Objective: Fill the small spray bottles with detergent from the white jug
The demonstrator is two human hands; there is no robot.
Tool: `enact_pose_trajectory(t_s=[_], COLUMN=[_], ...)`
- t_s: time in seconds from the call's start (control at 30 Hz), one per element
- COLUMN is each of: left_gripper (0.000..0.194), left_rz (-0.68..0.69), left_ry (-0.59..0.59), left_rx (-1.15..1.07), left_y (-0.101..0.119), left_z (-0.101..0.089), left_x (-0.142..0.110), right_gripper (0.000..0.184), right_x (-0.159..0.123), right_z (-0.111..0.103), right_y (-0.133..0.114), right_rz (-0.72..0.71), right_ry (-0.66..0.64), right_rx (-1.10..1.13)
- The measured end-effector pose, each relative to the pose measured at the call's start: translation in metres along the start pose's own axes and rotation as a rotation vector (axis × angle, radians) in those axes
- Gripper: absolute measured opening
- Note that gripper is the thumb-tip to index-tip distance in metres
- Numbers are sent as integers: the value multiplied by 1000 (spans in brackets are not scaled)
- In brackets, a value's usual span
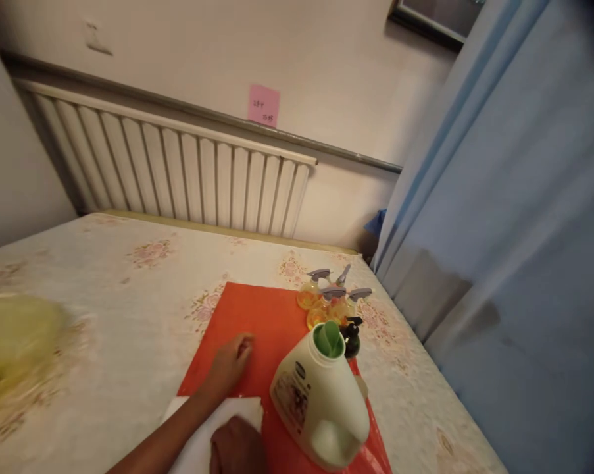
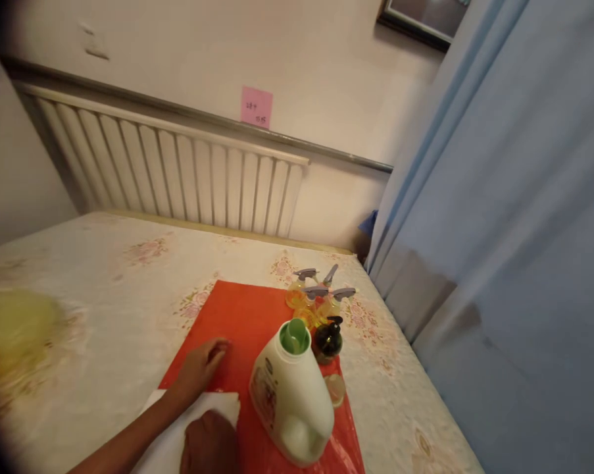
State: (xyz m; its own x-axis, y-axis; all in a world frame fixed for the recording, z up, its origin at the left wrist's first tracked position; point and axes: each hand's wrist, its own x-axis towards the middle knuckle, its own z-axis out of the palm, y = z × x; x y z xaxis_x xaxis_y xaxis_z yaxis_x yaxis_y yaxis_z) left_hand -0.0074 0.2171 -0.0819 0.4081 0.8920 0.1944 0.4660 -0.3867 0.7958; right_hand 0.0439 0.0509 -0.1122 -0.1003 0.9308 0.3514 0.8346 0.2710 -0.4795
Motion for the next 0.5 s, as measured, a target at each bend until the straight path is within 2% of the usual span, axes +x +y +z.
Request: enact_pose_trajectory(t_s=[0.07,0.17,0.23,0.37,0.5], left_gripper=[27,28,28,26,23], left_rz=[35,130,203,285,290], left_ry=[59,153,179,202,193], left_rx=[29,147,243,418,497], left_y=[-12,-29,-39,-56,-61], left_z=[-13,-24,-28,-31,-29], left_x=[-38,-89,-114,-141,-150], right_gripper=[7,15,21,28,18], right_x=[-2,-6,-8,-20,-45], right_z=[10,16,10,-27,-88], right_y=[2,1,-4,-22,-22], right_rz=[31,48,28,-24,55], right_ry=[50,89,88,193,407], right_rx=[-28,-48,11,159,150])
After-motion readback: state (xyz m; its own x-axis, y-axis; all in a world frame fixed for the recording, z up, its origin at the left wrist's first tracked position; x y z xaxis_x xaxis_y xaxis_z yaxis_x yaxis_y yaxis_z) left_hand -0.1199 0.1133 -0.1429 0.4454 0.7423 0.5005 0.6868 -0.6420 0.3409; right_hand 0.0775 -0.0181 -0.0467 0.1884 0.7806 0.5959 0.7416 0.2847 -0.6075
